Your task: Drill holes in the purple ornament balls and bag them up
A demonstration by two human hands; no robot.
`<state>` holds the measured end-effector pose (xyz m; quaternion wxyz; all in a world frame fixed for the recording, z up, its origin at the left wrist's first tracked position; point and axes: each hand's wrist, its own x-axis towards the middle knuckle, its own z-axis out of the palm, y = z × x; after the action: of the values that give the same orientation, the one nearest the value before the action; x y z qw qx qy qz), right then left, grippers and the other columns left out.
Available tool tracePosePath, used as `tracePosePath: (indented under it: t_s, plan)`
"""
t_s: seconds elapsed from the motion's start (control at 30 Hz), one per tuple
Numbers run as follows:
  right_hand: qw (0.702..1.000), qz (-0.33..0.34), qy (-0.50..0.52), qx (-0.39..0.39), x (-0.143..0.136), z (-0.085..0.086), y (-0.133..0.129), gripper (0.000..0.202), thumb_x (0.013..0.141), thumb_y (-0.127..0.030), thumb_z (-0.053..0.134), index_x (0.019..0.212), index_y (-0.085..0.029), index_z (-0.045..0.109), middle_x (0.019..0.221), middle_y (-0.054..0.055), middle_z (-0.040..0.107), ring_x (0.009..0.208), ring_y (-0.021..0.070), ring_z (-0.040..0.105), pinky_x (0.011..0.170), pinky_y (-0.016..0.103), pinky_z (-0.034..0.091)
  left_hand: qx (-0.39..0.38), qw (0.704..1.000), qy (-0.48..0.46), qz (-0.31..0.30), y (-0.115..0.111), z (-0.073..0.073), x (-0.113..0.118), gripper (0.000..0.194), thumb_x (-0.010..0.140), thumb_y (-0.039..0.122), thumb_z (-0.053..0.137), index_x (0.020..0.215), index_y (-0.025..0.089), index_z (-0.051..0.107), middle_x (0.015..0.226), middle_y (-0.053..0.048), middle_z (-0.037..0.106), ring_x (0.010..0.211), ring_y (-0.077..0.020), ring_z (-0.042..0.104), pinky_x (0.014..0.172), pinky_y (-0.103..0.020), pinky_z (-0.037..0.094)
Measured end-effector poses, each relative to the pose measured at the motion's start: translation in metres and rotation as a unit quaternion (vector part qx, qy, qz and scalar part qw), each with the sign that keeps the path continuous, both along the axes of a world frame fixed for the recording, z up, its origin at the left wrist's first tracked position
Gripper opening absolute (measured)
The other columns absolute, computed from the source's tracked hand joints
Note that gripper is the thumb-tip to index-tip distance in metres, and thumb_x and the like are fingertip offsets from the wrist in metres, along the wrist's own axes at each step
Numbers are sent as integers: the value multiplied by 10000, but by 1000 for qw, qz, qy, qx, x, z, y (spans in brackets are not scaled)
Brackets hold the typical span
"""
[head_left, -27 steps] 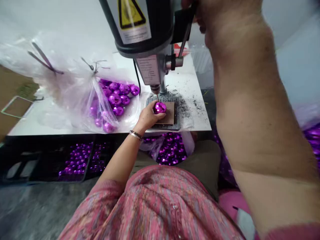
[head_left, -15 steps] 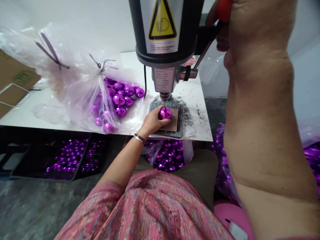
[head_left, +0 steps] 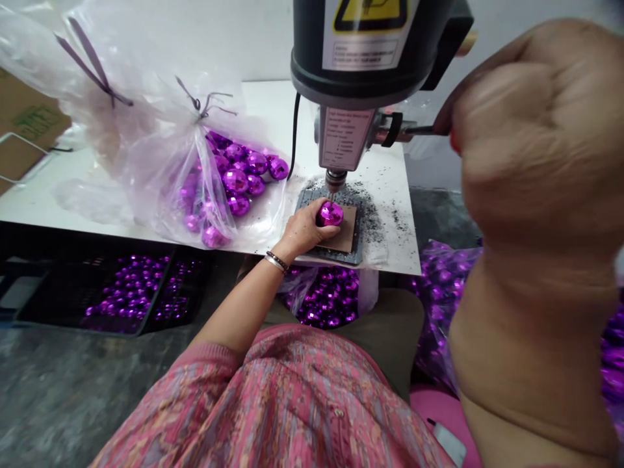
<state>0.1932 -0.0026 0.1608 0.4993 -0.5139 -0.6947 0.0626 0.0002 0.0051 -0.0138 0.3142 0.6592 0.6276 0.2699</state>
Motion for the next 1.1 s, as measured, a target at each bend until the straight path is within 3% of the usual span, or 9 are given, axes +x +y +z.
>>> tracePosePath:
  t_s: [0.07, 0.2, 0.5, 0.73, 0.87, 1.1]
  plan:
    - [1000, -17, -25, -5, -8, -2, -6, 255, 857, -286, 452, 759, -101, 599, 751, -3, 544, 731, -16, 441, 739, 197, 294, 8, 1000, -5, -1, 0, -1, 0, 559, 735, 321, 810, 1263, 220, 658, 1082, -37, 739, 977, -255, 677, 865, -339, 502]
    - [1000, 11, -9, 24, -10, -15, -12, 216, 834, -281, 499, 759, -102, 594, 713, -3, 519, 681, -14, 398, 711, 160, 319, 19, 1000, -5, -3, -1, -1, 0, 525, 747, 321, 800, 1242, 223, 654, 1083, -29, 730, 982, -243, 672, 881, -329, 496]
    - [984, 74, -83, 140, 2, -47, -14, 181, 942, -217, 462, 837, -132, 582, 778, -11, 535, 727, -4, 423, 719, 155, 328, 29, 999, -18, 4, -2, -3, 1, 470, 754, 291, 792, 1194, 200, 654, 1032, -1, 724, 936, -192, 654, 812, -271, 477]
    - [971, 68, -103, 205, 1, -61, -12, 183, 965, -213, 427, 828, -154, 533, 759, 1, 525, 713, 36, 421, 668, 202, 332, 28, 999, -28, -3, -4, -2, 2, 440, 766, 293, 787, 1176, 193, 661, 991, -8, 719, 901, -190, 647, 790, -273, 468]
    - [973, 61, -92, 204, -1, -70, -13, 223, 1005, -270, 398, 856, -171, 531, 792, 16, 548, 736, 57, 466, 692, 228, 353, 28, 999, -26, 2, -5, -2, 3, 448, 767, 291, 786, 1188, 202, 665, 999, -18, 719, 927, -202, 655, 820, -282, 480]
    - [962, 2, -91, 256, -8, -84, -13, 233, 1016, -277, 387, 872, -173, 538, 780, 8, 574, 719, 53, 504, 669, 232, 362, 13, 1000, -9, 25, -6, 2, 5, 537, 751, 304, 808, 1258, 219, 651, 1070, -11, 735, 980, -211, 668, 853, -289, 497]
